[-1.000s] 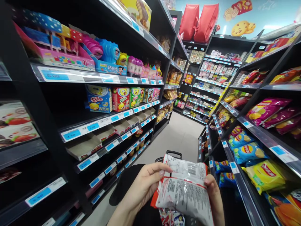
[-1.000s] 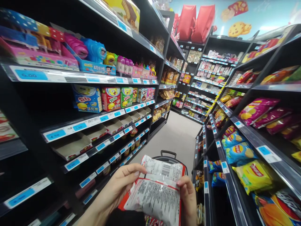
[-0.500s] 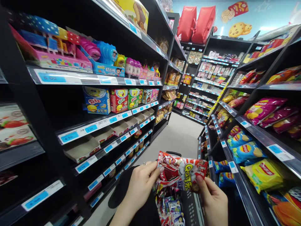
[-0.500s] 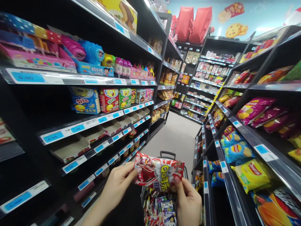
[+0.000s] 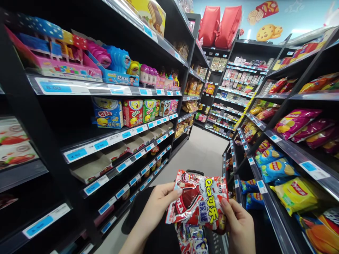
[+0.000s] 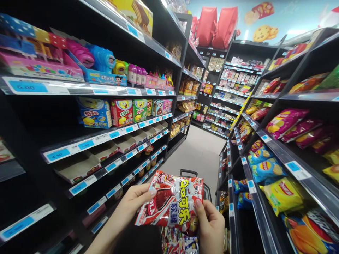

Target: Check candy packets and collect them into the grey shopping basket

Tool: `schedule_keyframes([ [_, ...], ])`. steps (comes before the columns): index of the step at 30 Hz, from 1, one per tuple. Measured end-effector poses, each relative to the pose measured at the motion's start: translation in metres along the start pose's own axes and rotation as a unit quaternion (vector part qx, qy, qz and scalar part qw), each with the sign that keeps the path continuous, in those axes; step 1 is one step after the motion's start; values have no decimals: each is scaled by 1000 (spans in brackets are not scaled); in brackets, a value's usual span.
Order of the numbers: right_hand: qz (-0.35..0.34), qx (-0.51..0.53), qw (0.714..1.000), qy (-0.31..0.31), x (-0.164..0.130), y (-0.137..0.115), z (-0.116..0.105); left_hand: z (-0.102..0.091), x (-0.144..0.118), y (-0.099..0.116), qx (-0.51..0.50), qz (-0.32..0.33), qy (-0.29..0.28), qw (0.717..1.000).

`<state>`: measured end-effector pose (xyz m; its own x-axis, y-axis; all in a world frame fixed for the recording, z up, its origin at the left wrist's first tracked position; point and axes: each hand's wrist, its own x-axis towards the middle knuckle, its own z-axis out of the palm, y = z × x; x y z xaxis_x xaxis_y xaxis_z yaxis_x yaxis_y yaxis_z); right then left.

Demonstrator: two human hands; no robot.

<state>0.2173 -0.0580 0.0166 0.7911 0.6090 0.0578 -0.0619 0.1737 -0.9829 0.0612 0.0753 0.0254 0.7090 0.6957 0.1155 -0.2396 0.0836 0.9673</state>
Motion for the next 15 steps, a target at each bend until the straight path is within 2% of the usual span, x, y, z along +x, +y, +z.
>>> schedule_keyframes([
  [3, 1, 5, 1000, -9, 2, 3, -2, 0, 1, 1, -36, -15, -25, 999],
  [6, -15, -5, 1000, -10, 2, 5, -4, 0, 1, 4, -30, -5, -14, 999],
  [10, -28, -37, 998, 31, 0, 0, -1, 1, -1, 10, 109, 17, 72, 991],
  [12, -44, -58, 996, 49, -1, -4, 1, 0, -2, 13, 152, 12, 85, 985],
  [15, -79, -33, 996, 32, -2, -8, 1, -5, -3, 14, 89, 4, 56, 994],
])
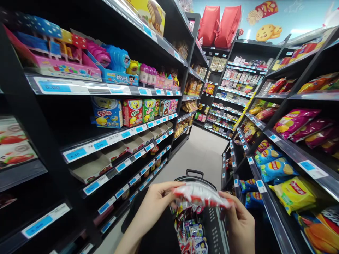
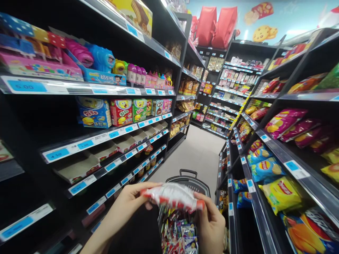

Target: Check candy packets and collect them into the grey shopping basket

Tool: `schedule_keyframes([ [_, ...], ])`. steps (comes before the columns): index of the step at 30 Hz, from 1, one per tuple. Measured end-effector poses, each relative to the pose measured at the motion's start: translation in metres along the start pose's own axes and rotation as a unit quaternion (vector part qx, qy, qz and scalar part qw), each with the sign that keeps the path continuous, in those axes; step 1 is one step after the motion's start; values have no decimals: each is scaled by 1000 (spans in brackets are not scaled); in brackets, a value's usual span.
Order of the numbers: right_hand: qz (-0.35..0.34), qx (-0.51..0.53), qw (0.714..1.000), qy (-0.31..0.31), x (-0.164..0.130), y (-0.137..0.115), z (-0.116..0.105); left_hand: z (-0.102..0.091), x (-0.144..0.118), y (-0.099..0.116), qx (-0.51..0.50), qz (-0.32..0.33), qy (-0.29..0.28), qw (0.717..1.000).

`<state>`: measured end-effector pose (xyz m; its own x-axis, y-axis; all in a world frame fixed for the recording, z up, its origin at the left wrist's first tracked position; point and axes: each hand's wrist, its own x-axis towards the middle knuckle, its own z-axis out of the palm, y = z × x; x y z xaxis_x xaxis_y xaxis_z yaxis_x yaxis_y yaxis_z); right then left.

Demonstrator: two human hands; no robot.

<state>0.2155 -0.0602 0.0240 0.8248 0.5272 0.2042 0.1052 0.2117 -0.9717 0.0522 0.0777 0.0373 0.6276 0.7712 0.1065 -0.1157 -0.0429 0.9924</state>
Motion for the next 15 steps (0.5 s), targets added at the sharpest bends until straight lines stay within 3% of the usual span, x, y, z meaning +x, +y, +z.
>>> schedule_keyframes([
  [3, 17, 118, 992, -51, -1, 0, -2, -4, 0, -6, -141, 3, -55, 988],
  [6, 43, 123, 989, -67, -2, 1, -3, -3, 0, -11, -205, 2, -72, 976],
  [10, 38, 111, 991, -63, -1, 0, 0, -2, -2, -9, -186, 35, -85, 978],
  [15, 6, 104, 990, -97, -3, -4, 3, -8, -6, -1, -82, -41, -229, 969],
])
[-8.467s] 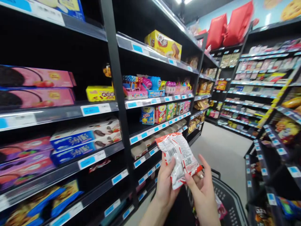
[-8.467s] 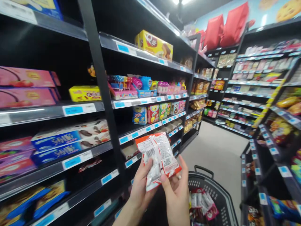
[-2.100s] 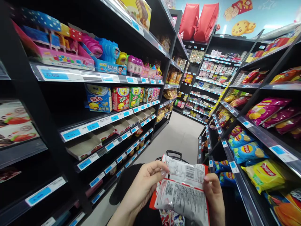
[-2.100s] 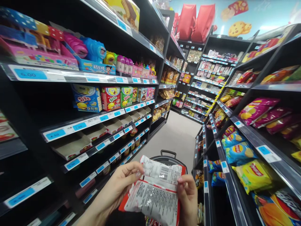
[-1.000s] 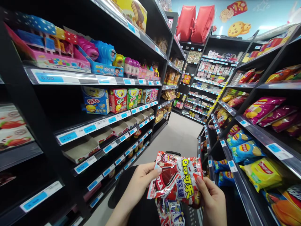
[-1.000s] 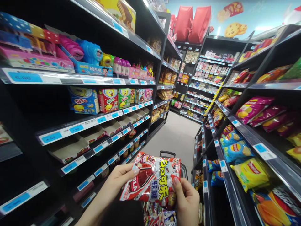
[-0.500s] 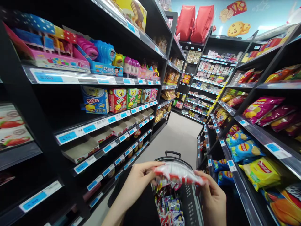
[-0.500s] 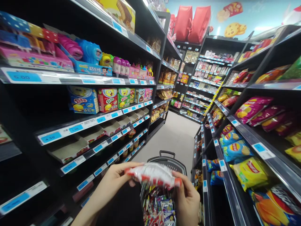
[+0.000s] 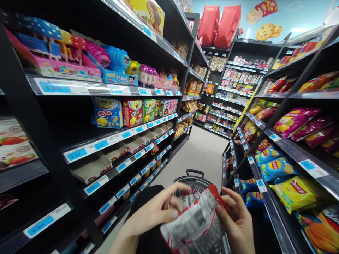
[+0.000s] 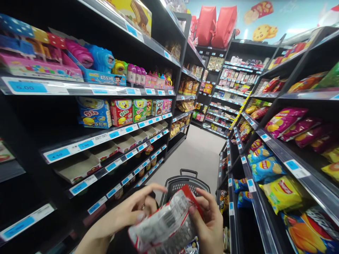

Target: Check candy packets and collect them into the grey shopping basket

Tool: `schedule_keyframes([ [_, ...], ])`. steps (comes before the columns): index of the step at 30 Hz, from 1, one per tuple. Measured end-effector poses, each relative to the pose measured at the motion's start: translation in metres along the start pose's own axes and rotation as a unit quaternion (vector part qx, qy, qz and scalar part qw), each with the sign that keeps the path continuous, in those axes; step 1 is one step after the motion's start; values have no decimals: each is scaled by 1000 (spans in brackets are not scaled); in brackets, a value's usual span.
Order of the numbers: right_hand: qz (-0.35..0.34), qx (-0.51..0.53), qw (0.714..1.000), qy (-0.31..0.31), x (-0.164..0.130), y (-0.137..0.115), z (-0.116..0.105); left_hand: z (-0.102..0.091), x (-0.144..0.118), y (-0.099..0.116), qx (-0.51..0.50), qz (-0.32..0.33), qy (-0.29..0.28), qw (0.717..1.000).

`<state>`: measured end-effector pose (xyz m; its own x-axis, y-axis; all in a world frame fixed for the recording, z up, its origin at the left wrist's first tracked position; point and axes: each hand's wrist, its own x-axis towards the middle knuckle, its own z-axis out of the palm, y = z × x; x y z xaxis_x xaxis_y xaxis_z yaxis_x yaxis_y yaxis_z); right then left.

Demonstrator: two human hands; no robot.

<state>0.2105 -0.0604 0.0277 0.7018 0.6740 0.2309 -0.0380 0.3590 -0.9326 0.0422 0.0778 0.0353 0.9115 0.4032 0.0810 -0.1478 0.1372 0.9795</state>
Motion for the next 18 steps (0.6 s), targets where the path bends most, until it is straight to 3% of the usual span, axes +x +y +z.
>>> schedule_keyframes([
  [3, 16, -47, 998, -46, -2, -1, 6, 10, 2, 2, 51, -60, -66, 995],
  [6, 29, -78, 995, -49, 0, 0, 12, 22, 9, -2, 80, -77, -51, 992],
  [9, -22, -69, 997, 13, 6, 5, 11, 28, 18, -9, 38, -51, 14, 998],
  [12, -118, -64, 990, 44, 10, 13, 5, 31, 26, -15, -108, 22, 128, 986],
  [15, -101, -45, 992, -68, 12, 19, 1, 39, 32, -18, -243, 44, 242, 938],
  [17, -59, -47, 989, -129, 12, 22, 0, 45, 34, -20, -292, 48, 267, 917],
  [18, -47, -59, 989, -127, 13, 23, 0, 47, 35, -20, -304, 54, 264, 914],
])
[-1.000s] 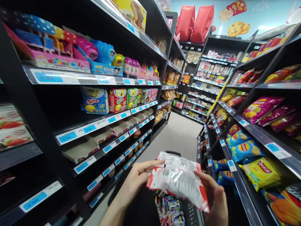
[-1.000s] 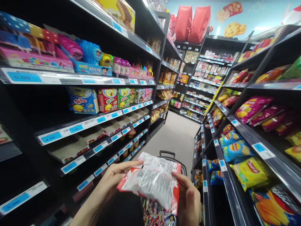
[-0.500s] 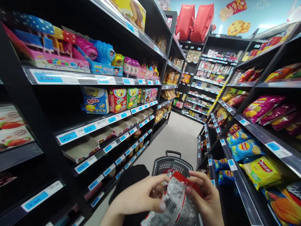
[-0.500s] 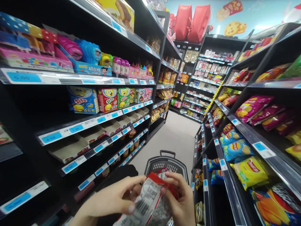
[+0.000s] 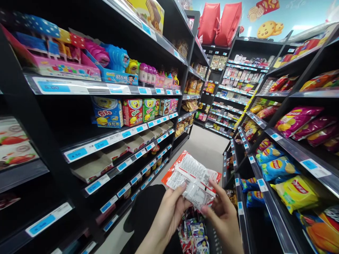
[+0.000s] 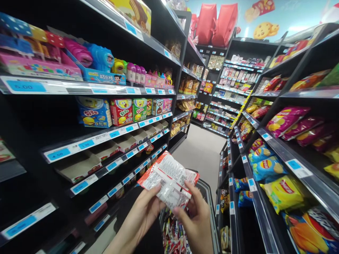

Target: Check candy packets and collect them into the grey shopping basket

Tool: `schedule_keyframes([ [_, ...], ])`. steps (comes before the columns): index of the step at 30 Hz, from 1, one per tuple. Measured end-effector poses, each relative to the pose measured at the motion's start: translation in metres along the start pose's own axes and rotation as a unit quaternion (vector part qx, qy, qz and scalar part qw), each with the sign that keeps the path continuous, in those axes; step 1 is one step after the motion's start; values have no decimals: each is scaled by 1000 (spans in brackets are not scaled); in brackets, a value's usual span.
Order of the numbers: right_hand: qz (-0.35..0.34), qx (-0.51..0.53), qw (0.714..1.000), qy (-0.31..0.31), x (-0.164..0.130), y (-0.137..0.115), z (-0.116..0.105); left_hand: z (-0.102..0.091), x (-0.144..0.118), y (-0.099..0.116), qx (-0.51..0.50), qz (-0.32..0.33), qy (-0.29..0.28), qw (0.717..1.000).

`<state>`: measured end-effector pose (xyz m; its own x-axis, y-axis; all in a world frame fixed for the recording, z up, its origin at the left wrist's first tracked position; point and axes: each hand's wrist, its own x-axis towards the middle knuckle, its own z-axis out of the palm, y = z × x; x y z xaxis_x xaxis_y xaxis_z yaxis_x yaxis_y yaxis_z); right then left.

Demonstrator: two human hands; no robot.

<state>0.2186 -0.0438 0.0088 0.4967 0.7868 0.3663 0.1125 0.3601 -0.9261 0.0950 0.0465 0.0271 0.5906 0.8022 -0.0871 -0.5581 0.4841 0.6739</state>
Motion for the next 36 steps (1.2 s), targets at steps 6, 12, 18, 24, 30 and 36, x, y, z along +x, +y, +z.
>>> schedule_keyframes([
  [6, -58, -69, 990, 112, 1, 5, -8, -10, 1, 16, 57, 44, -49, 996],
  [12, -165, -132, 972, 105, 0, -1, -19, -33, 6, 35, 229, 66, -138, 961],
  [18, -149, -91, 983, 56, -4, -8, -22, -36, 10, 33, 343, 88, -108, 929],
  [24, -174, -130, 972, 93, -9, -19, -17, -26, 3, 25, 396, 272, -37, 876],
  [30, -151, -183, 957, 165, -16, -30, -11, -16, -11, 25, 372, 215, -26, 902],
  [36, -186, -141, 950, 206, -12, -38, -10, 0, -13, 9, 255, 162, 23, 953],
])
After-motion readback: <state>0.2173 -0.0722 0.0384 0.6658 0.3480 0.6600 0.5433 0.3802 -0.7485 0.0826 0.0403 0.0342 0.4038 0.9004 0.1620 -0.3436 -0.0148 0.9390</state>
